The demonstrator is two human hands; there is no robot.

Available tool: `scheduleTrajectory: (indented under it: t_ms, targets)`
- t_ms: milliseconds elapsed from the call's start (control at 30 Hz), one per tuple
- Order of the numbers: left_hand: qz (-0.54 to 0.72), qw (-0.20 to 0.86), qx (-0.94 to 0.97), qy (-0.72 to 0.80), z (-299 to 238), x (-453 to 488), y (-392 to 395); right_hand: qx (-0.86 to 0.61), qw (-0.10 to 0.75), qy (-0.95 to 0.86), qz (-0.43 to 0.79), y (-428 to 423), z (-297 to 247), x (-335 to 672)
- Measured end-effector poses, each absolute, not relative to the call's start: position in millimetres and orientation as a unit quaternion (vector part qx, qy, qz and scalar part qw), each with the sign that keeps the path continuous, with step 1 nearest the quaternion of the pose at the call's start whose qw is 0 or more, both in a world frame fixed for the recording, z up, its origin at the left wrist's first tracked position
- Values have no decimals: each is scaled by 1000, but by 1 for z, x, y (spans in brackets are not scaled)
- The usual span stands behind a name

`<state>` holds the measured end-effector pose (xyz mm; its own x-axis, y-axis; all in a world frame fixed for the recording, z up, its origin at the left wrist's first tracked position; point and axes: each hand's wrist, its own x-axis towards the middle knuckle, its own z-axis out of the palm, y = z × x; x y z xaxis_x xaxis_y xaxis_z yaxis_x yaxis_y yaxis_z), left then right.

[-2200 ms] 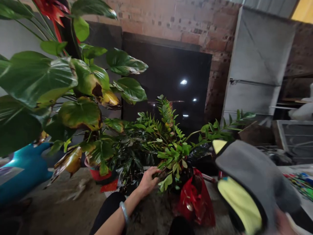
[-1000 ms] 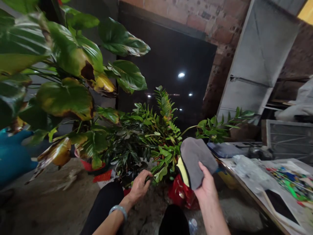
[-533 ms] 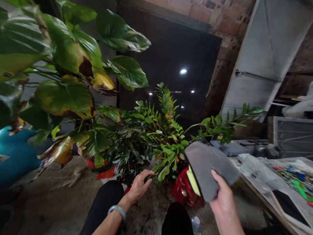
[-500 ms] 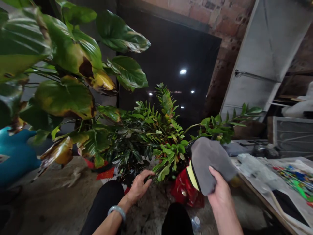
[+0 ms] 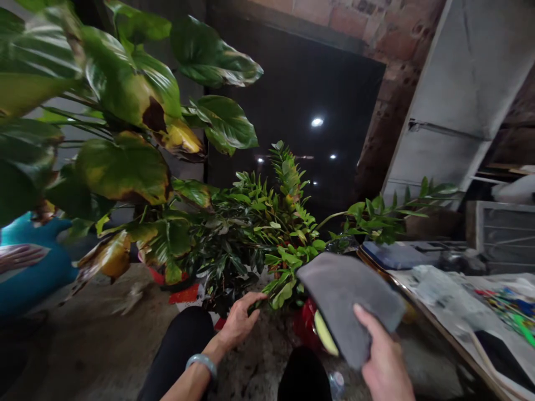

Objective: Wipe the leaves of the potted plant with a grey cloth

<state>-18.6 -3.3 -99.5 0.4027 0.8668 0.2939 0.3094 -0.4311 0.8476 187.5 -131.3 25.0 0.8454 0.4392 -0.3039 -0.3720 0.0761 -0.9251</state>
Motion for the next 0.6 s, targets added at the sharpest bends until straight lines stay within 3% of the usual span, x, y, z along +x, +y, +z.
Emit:
scheduleTrajectory:
  t_ms: [133,300,433,500,600]
  targets:
    - [381,366,757,384,-98,-16,-7,-597,768,-21,232,-89,32,191]
    - [377,371,756,385,-96,-19,-7,-624,631,-176,425,-116,-31,120]
    - [369,381,752,393,-95,-23,-6,-687,594,-160,386,-155,-32,133]
    - [359,382,750,404,-93,-23,-7,-706,619,-119,322,-151,-9,167]
    - [344,392,753,401,-91,-22,-9,-643,729,-71,223,-120,22,207]
